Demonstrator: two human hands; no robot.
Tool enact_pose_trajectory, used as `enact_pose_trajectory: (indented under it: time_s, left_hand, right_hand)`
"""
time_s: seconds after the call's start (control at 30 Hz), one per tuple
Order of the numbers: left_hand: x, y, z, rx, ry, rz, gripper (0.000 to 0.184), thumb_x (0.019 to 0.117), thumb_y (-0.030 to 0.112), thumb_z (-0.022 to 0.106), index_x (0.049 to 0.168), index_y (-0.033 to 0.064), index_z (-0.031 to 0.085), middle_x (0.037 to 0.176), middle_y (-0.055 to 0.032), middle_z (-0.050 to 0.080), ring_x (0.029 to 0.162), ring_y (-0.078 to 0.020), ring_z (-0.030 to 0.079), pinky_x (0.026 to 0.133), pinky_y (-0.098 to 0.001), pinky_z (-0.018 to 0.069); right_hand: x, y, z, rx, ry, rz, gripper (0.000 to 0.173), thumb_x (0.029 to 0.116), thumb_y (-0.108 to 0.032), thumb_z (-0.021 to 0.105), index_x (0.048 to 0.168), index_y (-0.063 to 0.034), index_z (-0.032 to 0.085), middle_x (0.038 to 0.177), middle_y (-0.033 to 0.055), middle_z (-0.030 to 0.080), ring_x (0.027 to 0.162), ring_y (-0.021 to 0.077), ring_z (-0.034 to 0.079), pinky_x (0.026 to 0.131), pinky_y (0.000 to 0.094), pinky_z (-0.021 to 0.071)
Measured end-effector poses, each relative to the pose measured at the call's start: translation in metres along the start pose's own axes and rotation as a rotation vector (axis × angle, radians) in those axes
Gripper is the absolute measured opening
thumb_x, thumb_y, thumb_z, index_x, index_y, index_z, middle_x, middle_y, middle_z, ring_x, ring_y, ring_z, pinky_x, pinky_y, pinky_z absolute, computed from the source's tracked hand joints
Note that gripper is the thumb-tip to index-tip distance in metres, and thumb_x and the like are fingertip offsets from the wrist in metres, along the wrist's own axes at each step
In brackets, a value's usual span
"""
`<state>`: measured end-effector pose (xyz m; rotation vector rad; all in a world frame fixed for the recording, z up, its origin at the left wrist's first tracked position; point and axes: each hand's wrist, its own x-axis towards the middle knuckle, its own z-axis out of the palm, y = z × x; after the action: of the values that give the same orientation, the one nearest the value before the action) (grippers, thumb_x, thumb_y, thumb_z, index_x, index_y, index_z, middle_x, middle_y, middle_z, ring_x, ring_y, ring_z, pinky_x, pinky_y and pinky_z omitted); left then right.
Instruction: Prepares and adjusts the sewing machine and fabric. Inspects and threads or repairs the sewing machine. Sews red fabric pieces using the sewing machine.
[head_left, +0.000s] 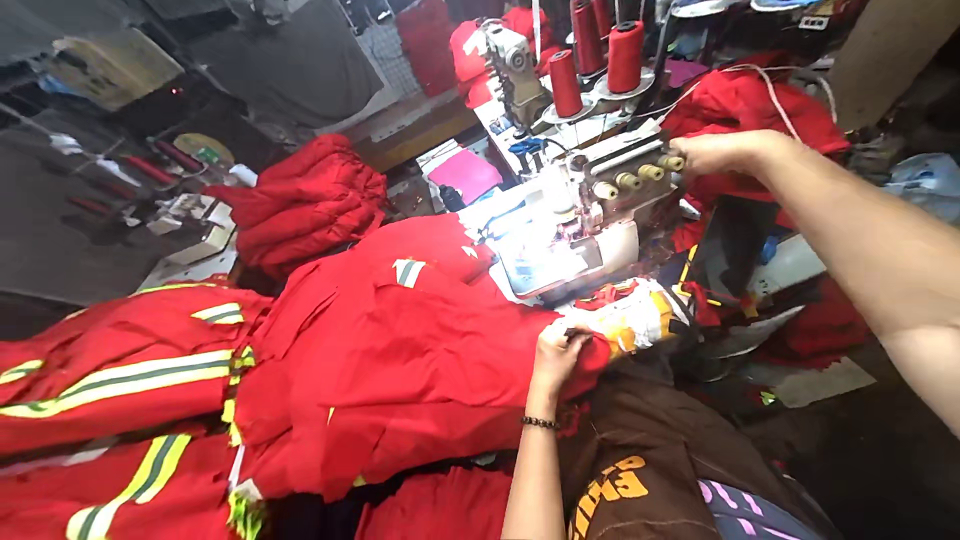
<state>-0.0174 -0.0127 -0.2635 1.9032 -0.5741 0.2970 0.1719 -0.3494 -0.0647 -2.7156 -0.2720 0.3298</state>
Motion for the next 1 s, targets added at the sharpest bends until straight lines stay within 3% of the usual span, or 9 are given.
enact_pose_trajectory:
  time_s: [0.13,0.2,0.37,0.53,0.7,0.83,0.9,1.0]
  left_hand:
    - [0.001,-0.002,0.001,0.023,0.008,0.012,0.009,0.0872,0.000,0.073,0.095,0.0008,0.078,0.097,-0.0092,0.077,0.096,-0.0152,0.073,0.094,-0.0338,0.0576]
    - [0.000,-0.002,0.003,0.025,0.015,0.015,0.009,0.0872,0.000,0.073,0.094,0.0008,0.078,0.097,-0.0092,0.077,0.095,-0.0152,0.073,0.094,-0.0336,0.0575]
    - [0.000,-0.002,0.003,0.043,0.020,0.010,0.008,0.0879,0.001,0.073,0.094,0.0012,0.078,0.096,-0.0094,0.077,0.096,-0.0157,0.073,0.095,-0.0331,0.0565]
    - [0.000,-0.001,0.003,0.088,0.026,0.018,0.009,0.0875,0.002,0.073,0.094,0.0015,0.079,0.097,-0.0101,0.077,0.097,-0.0169,0.073,0.095,-0.0336,0.0564]
    - [0.000,-0.001,0.003,0.110,0.038,0.042,0.008,0.0880,0.003,0.073,0.094,0.0024,0.079,0.096,-0.0093,0.077,0.096,-0.0165,0.073,0.094,-0.0333,0.0566]
    - [-0.001,-0.003,0.005,0.126,0.038,0.035,0.009,0.0880,0.003,0.073,0.094,0.0027,0.079,0.096,-0.0092,0.077,0.096,-0.0169,0.073,0.094,-0.0341,0.0566]
    - [-0.003,-0.002,0.006,0.142,0.040,0.031,0.009,0.0882,0.004,0.073,0.094,0.0030,0.079,0.096,-0.0092,0.077,0.096,-0.0176,0.073,0.094,-0.0349,0.0567]
    - [-0.003,-0.002,0.008,0.143,0.043,0.038,0.008,0.0875,0.003,0.073,0.094,0.0022,0.079,0.097,-0.0095,0.077,0.096,-0.0181,0.073,0.095,-0.0354,0.0563]
  right_hand:
    - [0.019,0.027,-0.004,-0.061,0.000,-0.049,0.032,0.0956,0.006,0.060,0.127,0.0085,0.056,0.114,0.0341,0.062,0.110,0.0500,0.060,0.093,0.0686,0.0430]
    - [0.021,0.033,-0.003,-0.070,-0.004,-0.054,0.034,0.0972,0.004,0.059,0.131,0.0081,0.056,0.117,0.0345,0.062,0.112,0.0509,0.059,0.096,0.0689,0.0421]
    - [0.033,0.051,0.008,-0.105,0.026,-0.120,0.030,0.0947,0.009,0.060,0.124,0.0074,0.060,0.114,0.0339,0.064,0.112,0.0521,0.060,0.096,0.0701,0.0426]
    - [0.039,0.047,0.017,-0.164,0.006,-0.044,0.042,0.0939,0.007,0.063,0.135,0.0084,0.054,0.122,0.0368,0.061,0.119,0.0551,0.057,0.099,0.0726,0.0396]
    - [0.018,0.028,0.004,-0.224,-0.053,-0.004,0.031,0.0965,0.007,0.059,0.128,0.0103,0.058,0.120,0.0362,0.062,0.118,0.0535,0.058,0.099,0.0704,0.0405]
    - [0.017,0.048,0.004,-0.237,-0.043,-0.062,0.024,0.1008,0.001,0.056,0.124,0.0069,0.062,0.114,0.0333,0.065,0.112,0.0524,0.060,0.096,0.0704,0.0424]
    - [0.013,0.041,0.006,-0.241,-0.037,-0.050,0.024,0.1025,0.000,0.054,0.125,0.0065,0.061,0.115,0.0334,0.064,0.114,0.0525,0.060,0.097,0.0700,0.0419]
    - [0.013,0.026,0.008,-0.222,-0.044,-0.026,0.032,0.0984,0.008,0.055,0.131,0.0081,0.058,0.122,0.0350,0.062,0.120,0.0536,0.057,0.100,0.0704,0.0396]
